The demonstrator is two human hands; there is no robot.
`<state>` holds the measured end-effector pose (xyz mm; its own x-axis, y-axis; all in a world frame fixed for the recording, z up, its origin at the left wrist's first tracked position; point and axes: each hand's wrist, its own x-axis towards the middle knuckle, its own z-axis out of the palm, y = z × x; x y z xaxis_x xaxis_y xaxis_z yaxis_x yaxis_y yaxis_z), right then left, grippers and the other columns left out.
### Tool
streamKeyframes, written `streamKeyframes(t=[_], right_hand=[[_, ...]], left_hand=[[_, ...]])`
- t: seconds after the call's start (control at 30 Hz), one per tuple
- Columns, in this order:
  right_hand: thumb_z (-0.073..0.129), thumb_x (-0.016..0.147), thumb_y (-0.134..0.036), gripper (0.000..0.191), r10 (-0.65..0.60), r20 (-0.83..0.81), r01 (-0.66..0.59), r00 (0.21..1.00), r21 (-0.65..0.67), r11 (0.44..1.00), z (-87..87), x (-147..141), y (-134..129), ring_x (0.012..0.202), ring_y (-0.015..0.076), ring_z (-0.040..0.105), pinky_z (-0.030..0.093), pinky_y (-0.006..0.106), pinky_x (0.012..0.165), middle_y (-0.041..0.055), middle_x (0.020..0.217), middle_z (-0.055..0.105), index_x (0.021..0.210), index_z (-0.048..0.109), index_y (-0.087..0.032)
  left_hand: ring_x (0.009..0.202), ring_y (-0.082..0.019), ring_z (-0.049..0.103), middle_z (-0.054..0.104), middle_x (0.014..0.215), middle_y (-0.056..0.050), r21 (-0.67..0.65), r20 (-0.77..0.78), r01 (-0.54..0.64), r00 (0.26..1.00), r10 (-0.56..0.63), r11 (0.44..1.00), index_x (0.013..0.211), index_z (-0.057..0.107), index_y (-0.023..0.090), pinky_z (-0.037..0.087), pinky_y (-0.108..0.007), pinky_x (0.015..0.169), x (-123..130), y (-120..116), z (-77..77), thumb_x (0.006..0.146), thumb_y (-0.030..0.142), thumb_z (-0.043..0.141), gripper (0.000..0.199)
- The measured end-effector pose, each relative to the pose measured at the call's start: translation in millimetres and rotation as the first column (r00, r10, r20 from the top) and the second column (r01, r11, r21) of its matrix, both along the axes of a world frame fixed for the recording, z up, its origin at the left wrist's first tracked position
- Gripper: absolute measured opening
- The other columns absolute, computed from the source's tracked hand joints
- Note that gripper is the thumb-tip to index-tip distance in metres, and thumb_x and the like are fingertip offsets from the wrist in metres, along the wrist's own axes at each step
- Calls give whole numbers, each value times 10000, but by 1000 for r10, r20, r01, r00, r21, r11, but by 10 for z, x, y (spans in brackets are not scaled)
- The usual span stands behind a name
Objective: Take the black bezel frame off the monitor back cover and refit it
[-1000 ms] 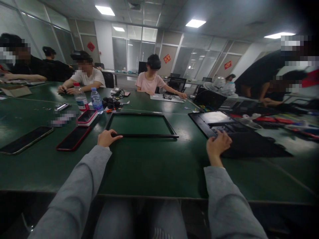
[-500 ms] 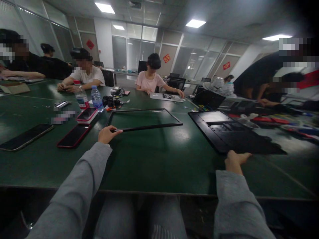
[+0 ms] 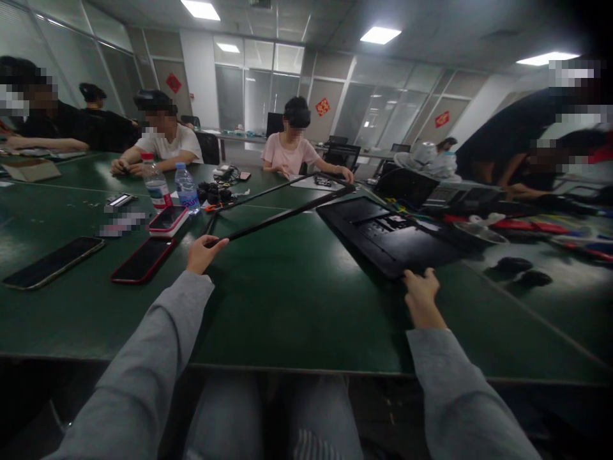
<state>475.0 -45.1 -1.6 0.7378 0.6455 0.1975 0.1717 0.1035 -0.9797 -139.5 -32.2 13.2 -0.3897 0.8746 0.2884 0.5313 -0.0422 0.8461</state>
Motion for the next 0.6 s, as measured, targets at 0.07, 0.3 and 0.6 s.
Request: streamKeyframes(t=[0.07,0.3,0.6], right_hand=[[702,611,-127,829,62,-101,-64,993,-22,998,3,-177,53,521,72,438,440,164,495,-105,618,456,1408,473,-133],[680,609,-95,803,476,-171,-503,863,-188,844,185,-746,292,578,102,576,464,183,511,-22,747,683,1400,589,-199],[654,647,-147,493,548,-22,-542,836,-186,820,-98,-1106,1019,756,147,669,545,284,771,9,836,752,1134,727,-178]], left_hand=[[932,-246,691,752,970,-97,17,44,-22,999,21,1000,941,723,182,519,-360,859,-20,22,-23,658,703,738,593],[899,-225,683,744,954,-88,107,75,-88,994,80,990,959,715,176,523,-341,843,-59,15,-19,680,665,736,563],[881,-220,649,712,883,-46,195,-63,-118,989,133,974,889,720,211,493,-351,857,-44,-43,47,689,636,760,471]])
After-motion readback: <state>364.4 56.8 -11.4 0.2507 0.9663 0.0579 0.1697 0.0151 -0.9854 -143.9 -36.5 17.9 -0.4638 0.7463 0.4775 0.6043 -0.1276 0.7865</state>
